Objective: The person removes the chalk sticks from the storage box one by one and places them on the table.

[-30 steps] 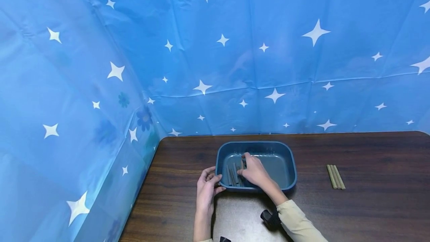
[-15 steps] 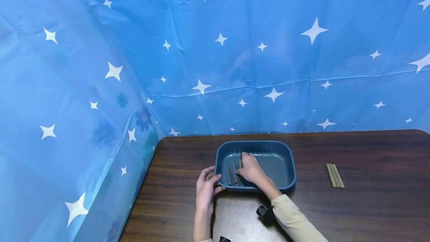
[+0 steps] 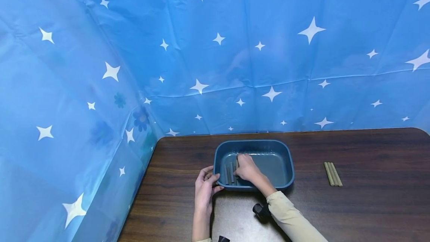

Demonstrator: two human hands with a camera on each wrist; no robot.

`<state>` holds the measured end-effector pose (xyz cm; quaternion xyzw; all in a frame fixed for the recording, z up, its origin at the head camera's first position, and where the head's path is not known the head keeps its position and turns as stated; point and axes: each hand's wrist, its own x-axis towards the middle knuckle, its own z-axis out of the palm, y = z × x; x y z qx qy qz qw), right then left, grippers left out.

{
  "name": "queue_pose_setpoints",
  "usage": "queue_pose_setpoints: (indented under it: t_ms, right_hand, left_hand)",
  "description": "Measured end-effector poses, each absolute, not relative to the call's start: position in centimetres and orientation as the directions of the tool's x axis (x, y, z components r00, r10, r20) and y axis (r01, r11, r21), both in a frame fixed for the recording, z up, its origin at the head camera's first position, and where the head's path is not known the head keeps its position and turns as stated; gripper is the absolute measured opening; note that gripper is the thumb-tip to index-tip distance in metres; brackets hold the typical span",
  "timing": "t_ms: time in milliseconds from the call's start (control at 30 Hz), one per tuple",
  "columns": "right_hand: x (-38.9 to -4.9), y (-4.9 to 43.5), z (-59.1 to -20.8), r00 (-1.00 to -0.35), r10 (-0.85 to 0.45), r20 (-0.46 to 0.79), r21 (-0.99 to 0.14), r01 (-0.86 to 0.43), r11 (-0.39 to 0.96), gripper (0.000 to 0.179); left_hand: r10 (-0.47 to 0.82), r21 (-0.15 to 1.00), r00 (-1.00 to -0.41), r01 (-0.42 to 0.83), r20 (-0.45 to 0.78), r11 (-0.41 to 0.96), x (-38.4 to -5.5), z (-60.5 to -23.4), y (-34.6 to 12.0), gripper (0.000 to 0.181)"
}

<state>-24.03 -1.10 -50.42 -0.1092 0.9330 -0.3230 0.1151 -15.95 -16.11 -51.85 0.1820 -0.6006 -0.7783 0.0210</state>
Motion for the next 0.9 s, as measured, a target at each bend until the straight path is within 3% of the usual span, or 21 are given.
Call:
queue_pose_setpoints:
  t_ms: [167,433,900]
  right_hand:
    - [-24.04,-1.28,-50.49,-0.954,-0.262,-0.147,-0.668,-0.100,0.737,0.052]
    - [-23.75,-1.21,-50.81,-0.950,-0.304,-0.075,-0.738,-0.152,0.657,0.047]
    - [-23.61,-0.47,-50.41,-0.948,-0.302,-0.101,-0.817,-0.094,0.569,0.044]
  left_hand:
    - [-0.251,0.943,-0.933,-0.187,-0.259,-0.276,-15.90,-51.75,-16.10,0.042]
    - [-0.255,0.945,-0.933,-0.184,-0.255,-0.270,-15.88,-51.57,-16.09,0.042]
    - [-0.238,0.944,-0.937,-0.190,-0.256,-0.270,-15.95,-51.82,-16.18,0.045]
